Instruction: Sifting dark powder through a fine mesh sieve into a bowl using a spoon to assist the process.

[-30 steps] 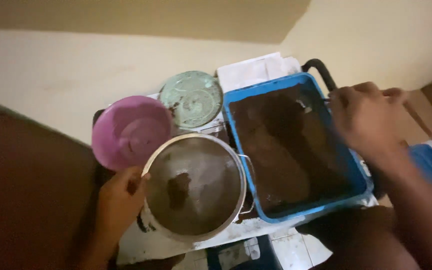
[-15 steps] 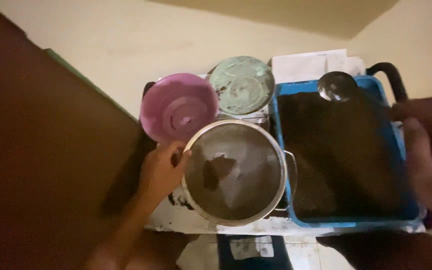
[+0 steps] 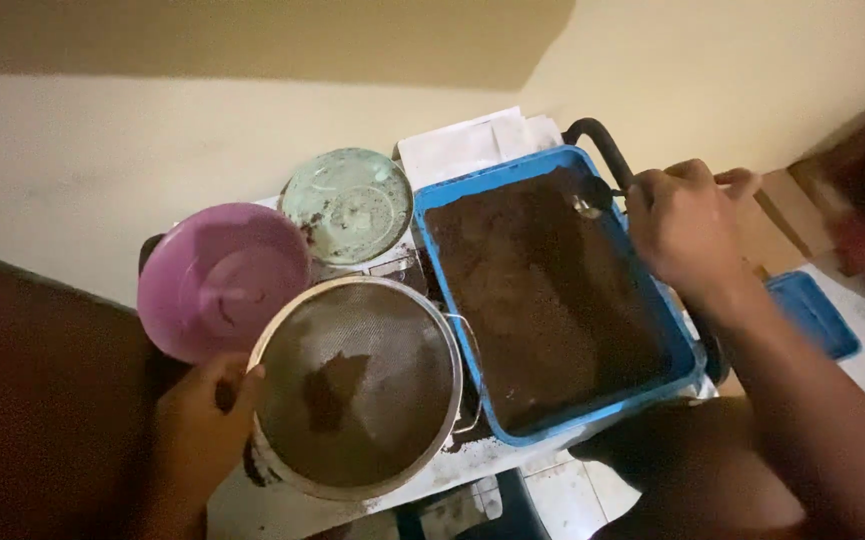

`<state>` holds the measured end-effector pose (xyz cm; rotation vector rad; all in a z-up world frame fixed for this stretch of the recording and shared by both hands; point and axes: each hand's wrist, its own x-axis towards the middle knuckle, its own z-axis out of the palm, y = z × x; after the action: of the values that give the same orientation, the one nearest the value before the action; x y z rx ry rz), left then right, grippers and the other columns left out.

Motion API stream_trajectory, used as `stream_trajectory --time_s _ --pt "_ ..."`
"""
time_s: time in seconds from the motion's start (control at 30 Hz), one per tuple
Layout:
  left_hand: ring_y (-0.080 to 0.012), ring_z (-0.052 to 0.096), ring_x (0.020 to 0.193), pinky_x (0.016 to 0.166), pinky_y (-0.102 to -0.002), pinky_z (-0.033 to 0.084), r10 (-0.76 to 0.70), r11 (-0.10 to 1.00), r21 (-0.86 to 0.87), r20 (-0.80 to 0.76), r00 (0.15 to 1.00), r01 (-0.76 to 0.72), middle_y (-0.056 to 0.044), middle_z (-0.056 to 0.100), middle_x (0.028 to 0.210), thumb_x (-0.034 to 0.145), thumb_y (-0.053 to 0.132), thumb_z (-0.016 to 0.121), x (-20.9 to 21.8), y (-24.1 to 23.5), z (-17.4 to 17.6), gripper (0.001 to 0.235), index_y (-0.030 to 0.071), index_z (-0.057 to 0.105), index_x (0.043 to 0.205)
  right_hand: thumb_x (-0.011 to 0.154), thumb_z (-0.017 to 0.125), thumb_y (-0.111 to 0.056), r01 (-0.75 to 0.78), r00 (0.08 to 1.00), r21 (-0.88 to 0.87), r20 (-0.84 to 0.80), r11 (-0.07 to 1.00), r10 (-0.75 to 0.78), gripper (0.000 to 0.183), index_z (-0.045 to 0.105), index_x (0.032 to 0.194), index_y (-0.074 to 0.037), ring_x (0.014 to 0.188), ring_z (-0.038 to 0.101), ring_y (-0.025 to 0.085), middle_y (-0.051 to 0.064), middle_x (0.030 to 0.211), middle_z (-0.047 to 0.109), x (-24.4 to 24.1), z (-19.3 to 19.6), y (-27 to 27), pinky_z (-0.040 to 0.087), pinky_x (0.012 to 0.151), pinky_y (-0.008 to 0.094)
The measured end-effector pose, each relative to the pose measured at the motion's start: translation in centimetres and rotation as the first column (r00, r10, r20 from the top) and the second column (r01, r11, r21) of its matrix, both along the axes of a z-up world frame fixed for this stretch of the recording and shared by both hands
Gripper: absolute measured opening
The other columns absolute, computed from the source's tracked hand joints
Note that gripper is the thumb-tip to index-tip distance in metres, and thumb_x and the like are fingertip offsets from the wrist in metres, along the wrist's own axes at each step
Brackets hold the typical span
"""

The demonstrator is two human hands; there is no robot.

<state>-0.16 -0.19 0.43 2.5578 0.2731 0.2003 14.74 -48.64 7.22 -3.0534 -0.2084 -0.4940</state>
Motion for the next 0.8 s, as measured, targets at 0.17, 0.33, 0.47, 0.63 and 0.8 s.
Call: stream_trajectory --time_s 0.17,0.33,0.47,0.63,0.8 --pt "-0.0216 0.071 0.076 0.075 -0.037 0.052 0.005 1.000 0.026 -0.007 1.000 -0.004 -0.003 0.077 0.085 0.092 0.025 0.071 0.1 0.1 -0.2 0.015 0.015 0.075 0.103 0.109 0.040 -0.022 -0.031 0.999 0.052 -0.016 0.998 0.032 0.043 0.078 0.104 -0.003 0.106 0.066 0.039 0.023 0.105 0.075 0.5 -0.6 -0.4 0.024 0.090 0.056" --pt "-0.0236 0.069 0.074 0.074 -0.038 0.051 0.070 0.997 0.000 -0.073 0.995 -0.071 -0.003 0.077 0.084 0.092 0.030 0.070 0.1 -0.5 0.6 0.017 0.017 0.076 0.100 0.109 0.047 -0.018 -0.061 0.991 -0.033 0.114 0.998 0.065 0.033 0.077 0.097 -0.012 0.101 0.066 0.031 0.017 0.100 0.075 1.2 -3.5 -1.3 0.028 0.087 0.054" --pt "-0.0202 0.067 0.068 0.069 -0.036 0.049 0.072 0.997 -0.008 -0.100 0.992 -0.073 -0.003 0.075 0.077 0.092 0.030 0.069 0.1 -0.8 1.3 0.015 0.017 0.076 0.095 0.110 0.037 -0.020 -0.002 0.993 0.064 -0.115 0.998 0.009 0.051 0.061 0.068 -0.001 0.058 0.050 0.032 0.016 0.065 0.057 0.8 -1.2 0.5 0.029 0.088 0.050" --pt "-0.0228 0.072 0.078 0.073 -0.037 0.051 0.020 1.000 -0.013 -0.043 0.999 -0.020 -0.003 0.079 0.089 0.091 0.030 0.069 -0.1 -0.5 1.2 0.019 0.016 0.076 0.103 0.110 0.037 -0.022 -0.113 0.986 0.199 -0.095 0.973 0.134 0.044 0.073 0.113 0.003 0.111 0.061 0.042 0.030 0.115 0.070 -0.1 -0.4 -0.3 0.034 0.092 0.065" --pt "-0.0213 0.069 0.070 0.069 -0.038 0.050 -0.002 0.999 -0.052 0.042 0.999 0.004 -0.003 0.076 0.081 0.089 0.025 0.071 0.2 0.0 -0.4 0.012 0.015 0.074 0.096 0.113 0.046 -0.028 -0.162 0.984 -0.142 0.049 0.976 0.171 0.028 0.069 0.107 -0.013 0.094 0.067 0.039 0.013 0.097 0.070 -2.0 0.4 -1.0 0.044 0.073 0.054"
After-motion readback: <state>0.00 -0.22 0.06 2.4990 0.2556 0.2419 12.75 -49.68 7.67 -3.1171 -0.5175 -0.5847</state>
